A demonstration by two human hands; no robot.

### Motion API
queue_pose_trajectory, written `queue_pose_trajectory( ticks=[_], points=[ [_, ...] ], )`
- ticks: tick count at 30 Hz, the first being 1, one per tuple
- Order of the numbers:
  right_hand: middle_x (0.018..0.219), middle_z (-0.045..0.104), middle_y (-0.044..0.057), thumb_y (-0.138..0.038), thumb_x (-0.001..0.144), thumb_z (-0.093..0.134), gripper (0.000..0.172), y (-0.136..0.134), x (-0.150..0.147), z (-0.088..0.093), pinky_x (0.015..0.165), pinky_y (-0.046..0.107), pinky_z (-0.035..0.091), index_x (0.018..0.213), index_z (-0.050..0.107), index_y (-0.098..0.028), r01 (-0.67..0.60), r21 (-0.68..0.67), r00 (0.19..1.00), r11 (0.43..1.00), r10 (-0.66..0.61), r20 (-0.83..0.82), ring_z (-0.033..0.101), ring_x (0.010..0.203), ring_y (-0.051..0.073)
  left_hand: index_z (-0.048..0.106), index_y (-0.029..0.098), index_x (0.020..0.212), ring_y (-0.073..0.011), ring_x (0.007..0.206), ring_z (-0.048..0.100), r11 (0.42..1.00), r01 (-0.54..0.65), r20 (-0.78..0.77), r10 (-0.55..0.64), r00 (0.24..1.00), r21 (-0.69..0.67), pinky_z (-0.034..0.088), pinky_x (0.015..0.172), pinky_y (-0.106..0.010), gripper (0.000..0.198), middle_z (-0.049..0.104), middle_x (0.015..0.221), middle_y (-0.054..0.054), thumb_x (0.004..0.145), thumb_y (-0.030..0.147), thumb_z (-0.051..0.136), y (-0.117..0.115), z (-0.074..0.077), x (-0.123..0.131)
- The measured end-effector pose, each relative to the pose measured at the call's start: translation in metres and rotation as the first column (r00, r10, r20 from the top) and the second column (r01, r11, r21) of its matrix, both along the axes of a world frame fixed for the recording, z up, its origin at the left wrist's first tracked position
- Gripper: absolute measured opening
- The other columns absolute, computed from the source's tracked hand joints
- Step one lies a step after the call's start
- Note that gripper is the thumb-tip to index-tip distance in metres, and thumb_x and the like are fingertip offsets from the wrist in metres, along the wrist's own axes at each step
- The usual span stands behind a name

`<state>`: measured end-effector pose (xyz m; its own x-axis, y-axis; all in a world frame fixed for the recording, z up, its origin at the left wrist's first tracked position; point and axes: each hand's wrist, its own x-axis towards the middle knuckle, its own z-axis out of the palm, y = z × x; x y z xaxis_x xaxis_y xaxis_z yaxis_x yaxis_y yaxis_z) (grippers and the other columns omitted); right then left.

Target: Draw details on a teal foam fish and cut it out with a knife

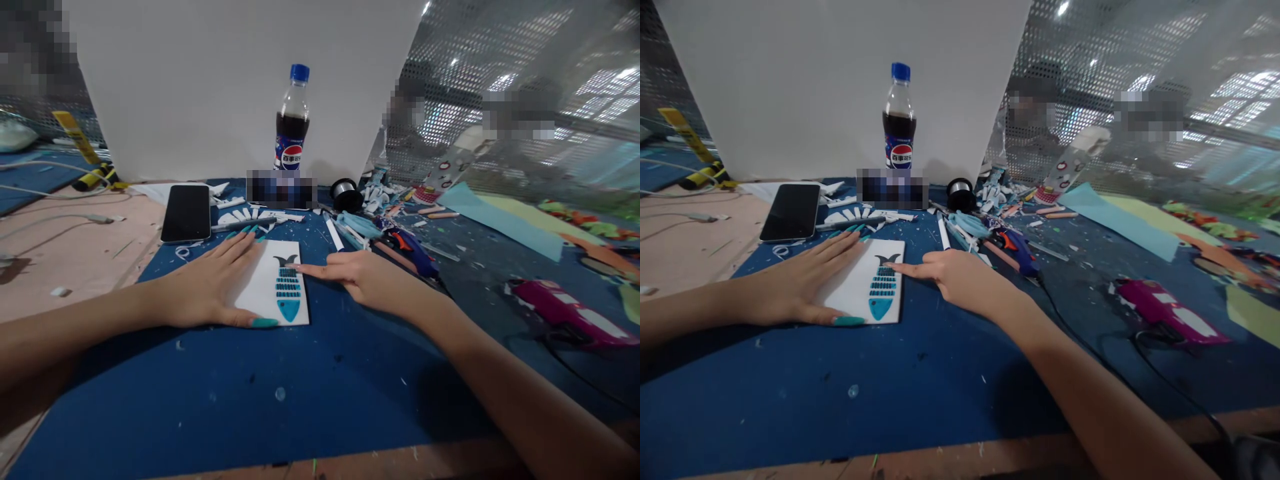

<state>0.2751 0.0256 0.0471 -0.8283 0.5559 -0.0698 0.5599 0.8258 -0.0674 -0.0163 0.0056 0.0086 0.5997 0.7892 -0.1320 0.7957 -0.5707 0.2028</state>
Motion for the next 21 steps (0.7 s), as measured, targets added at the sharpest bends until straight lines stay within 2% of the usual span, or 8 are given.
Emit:
queue_pose_trajectory(
  ticks=[3,9,11,17,21],
  points=[
    [0.071,0.05,0.002,0.003,0.086,0.034,0.07,-0.002,-0.001,0.0,0.055,0.024,0.031,0.148,0.042,-0.028,-0.001,0.014,1.0,1.0,0.0,0.031,0.041,0.059,0.015,-0.003,0.011,0.155,-0.0404,0.147,-0.006,1.0,0.003,-0.02,-0.003,1.0,-0.015,0.012,0.117,-0.06,0.118,-0.011,0.16,-0.016,0.076,0.087,0.038,0.001,-0.003,-0.002],
    [0.073,0.054,0.004,0.003,0.086,0.034,0.07,-0.001,-0.002,0.001,0.055,0.025,0.032,0.149,0.041,-0.028,0.001,-0.005,0.999,1.0,-0.001,0.042,0.044,0.061,0.015,-0.013,0.02,0.154,-0.041,0.147,-0.004,0.992,0.067,0.04,-0.071,0.997,0.109,0.013,0.118,-0.057,0.114,-0.014,0.16,-0.011,0.078,0.084,0.044,0.008,-0.021,-0.012],
    [0.073,0.054,0.004,0.003,0.086,0.033,0.07,-0.001,-0.002,0.001,0.055,0.025,0.032,0.149,0.04,-0.028,0.001,-0.01,0.999,1.0,-0.001,0.041,0.043,0.061,0.015,-0.011,0.019,0.154,-0.0407,0.147,-0.004,0.994,0.057,0.028,-0.06,0.998,0.092,0.012,0.118,-0.058,0.114,-0.014,0.16,-0.011,0.078,0.084,0.043,0.007,-0.019,-0.01],
    [0.071,0.052,0.003,0.003,0.087,0.034,0.07,0.0,-0.003,-0.001,0.056,0.025,0.032,0.149,0.041,-0.028,-0.005,-0.024,0.999,1.0,0.005,0.036,0.042,0.06,0.015,-0.004,0.009,0.155,-0.0419,0.147,-0.005,0.999,-0.027,-0.041,0.026,0.999,-0.026,0.012,0.116,-0.061,0.12,-0.013,0.16,-0.016,0.075,0.089,0.038,0.0,0.001,0.001],
    [0.073,0.051,0.002,0.005,0.085,0.035,0.072,-0.001,-0.005,0.001,0.056,0.025,0.031,0.149,0.041,-0.029,0.0,-0.023,0.998,1.0,0.002,0.056,0.043,0.061,0.015,-0.003,0.008,0.155,-0.0418,0.147,-0.005,1.0,-0.015,-0.042,0.014,0.999,-0.027,0.012,0.116,-0.061,0.12,-0.011,0.16,-0.018,0.075,0.089,0.037,0.0,0.004,0.002]
  ],
)
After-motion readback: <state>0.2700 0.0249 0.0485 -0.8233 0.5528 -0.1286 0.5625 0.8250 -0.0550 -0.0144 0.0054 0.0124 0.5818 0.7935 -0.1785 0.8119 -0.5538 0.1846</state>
